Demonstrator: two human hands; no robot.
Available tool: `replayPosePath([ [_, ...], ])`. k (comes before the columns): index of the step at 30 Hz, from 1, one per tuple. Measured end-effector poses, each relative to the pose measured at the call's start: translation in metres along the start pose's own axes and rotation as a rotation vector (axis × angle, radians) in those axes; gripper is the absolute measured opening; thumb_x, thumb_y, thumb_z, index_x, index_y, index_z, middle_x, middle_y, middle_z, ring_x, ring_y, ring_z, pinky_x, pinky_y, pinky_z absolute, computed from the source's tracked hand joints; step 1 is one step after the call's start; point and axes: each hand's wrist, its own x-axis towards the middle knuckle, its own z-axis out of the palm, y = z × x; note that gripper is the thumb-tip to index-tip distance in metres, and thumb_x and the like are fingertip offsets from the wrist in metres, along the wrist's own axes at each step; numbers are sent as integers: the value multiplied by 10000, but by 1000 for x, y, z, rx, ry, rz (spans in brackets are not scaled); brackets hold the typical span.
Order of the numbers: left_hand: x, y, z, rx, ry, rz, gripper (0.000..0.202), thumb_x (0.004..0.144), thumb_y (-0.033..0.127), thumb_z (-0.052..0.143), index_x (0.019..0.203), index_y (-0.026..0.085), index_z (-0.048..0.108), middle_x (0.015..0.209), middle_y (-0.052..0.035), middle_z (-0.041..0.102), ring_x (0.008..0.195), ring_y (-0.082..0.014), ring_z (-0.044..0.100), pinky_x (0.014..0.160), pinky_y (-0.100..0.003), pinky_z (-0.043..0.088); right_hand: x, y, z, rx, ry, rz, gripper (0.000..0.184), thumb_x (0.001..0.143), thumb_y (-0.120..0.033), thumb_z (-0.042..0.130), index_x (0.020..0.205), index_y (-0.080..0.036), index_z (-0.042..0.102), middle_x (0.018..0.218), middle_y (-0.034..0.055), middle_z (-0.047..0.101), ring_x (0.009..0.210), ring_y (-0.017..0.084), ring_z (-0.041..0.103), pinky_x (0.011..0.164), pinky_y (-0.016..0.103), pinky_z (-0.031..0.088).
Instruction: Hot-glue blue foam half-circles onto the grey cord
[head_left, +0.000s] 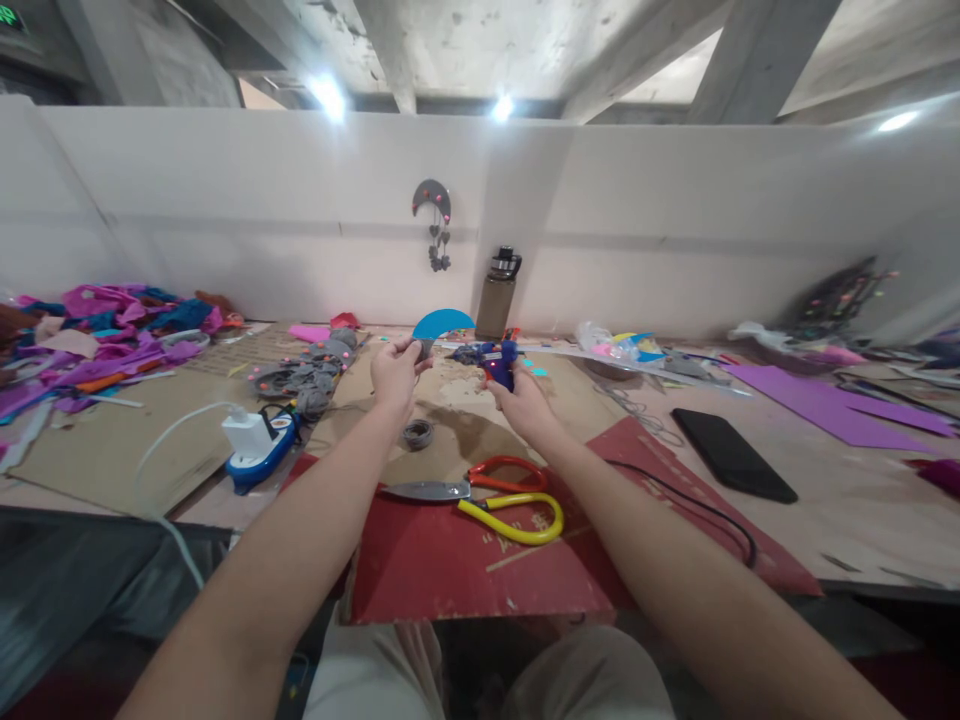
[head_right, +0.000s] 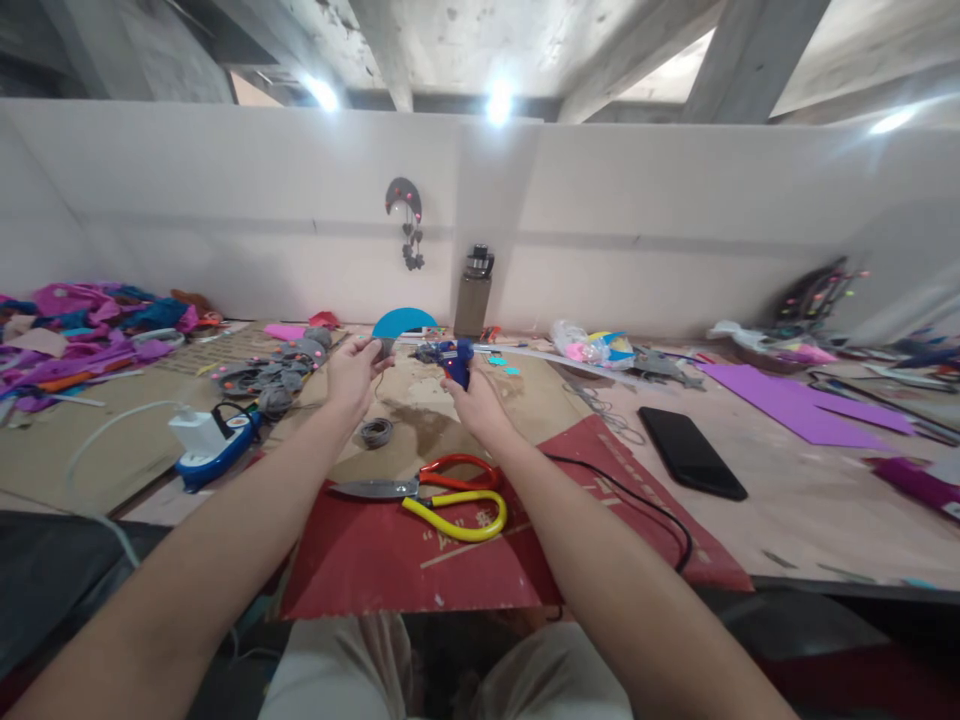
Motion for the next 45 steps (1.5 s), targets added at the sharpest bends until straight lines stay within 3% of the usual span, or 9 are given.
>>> replayPosePath([
  [6, -1, 1, -4, 192, -37, 115, 170, 681, 250, 633, 803, 133, 621, 705, -23, 629, 550, -89, 552, 517, -212, 471, 8, 19, -3, -129, -130, 238, 205, 735, -277, 530, 916, -183, 539, 606, 3, 574, 484, 135, 530, 509, 260, 417],
  [10, -5, 5, -6, 410, -49, 261, 191, 711, 304, 620, 830, 160, 659, 715, -25, 646, 591, -113, 549, 530, -208, 427, 9, 15, -13, -303, 128, 75, 94, 654, -237, 602, 691, -182, 536, 693, 61, 594, 699, 187, 565, 677, 325, 441],
  [12, -9, 11, -5, 481, -56, 371, 140, 705, 278, 634, 795, 178, 675, 736, -29, 653, 684, -139, 572, 641, -231, 439, 8, 4, -11, -190, 192, 35, 87, 672, -254, 571, 712, -181, 546, 747, 65, 603, 756, 191, 565, 726, 347, 441],
  [19, -17, 25, -3, 683, -193, 680, 114, 738, 235, 615, 825, 229, 688, 875, -48, 654, 933, -194, 549, 929, -309, 354, 13, -52, 40, 605, 14, 124, 225, 611, -225, 593, 806, -184, 488, 819, 16, 615, 809, 144, 585, 778, 325, 458],
  [24, -14, 25, -5, 650, -151, 546, 169, 762, 310, 592, 870, 207, 672, 861, -44, 656, 817, -166, 583, 775, -280, 453, 19, -74, 58, 922, 5, 185, 267, 623, -259, 597, 833, -202, 443, 686, -63, 524, 570, 75, 513, 651, 270, 469],
  [28, -14, 21, -2, 432, -198, 327, 243, 740, 356, 607, 891, 167, 634, 799, -36, 646, 651, -124, 581, 553, -231, 492, 16, -75, 50, 883, 11, 158, 227, 657, -358, 596, 770, -203, 475, 595, -92, 419, 456, 47, 351, 451, 188, 344],
  [31, -14, 15, 2, 266, -245, 219, 245, 712, 335, 640, 859, 141, 624, 795, -44, 647, 669, -116, 596, 580, -238, 523, 16, -70, 42, 767, 87, 120, 204, 687, -382, 577, 746, -201, 505, 540, -93, 361, 446, 62, 305, 421, 198, 278],
  [37, -17, 11, 8, 72, -235, 64, 185, 674, 250, 676, 789, 123, 606, 782, -40, 645, 649, -104, 607, 687, -312, 546, 16, -60, 28, 386, 195, -60, 166, 710, -335, 576, 726, -171, 599, 557, -57, 415, 529, 94, 361, 540, 240, 330],
  [45, -24, 16, 14, -4, -245, -29, 121, 674, 177, 657, 746, 131, 571, 777, -40, 654, 726, -143, 652, 756, -339, 539, 15, -57, 19, 224, 253, -62, 172, 715, -337, 575, 715, -170, 617, 651, -7, 515, 624, 127, 428, 624, 269, 371],
])
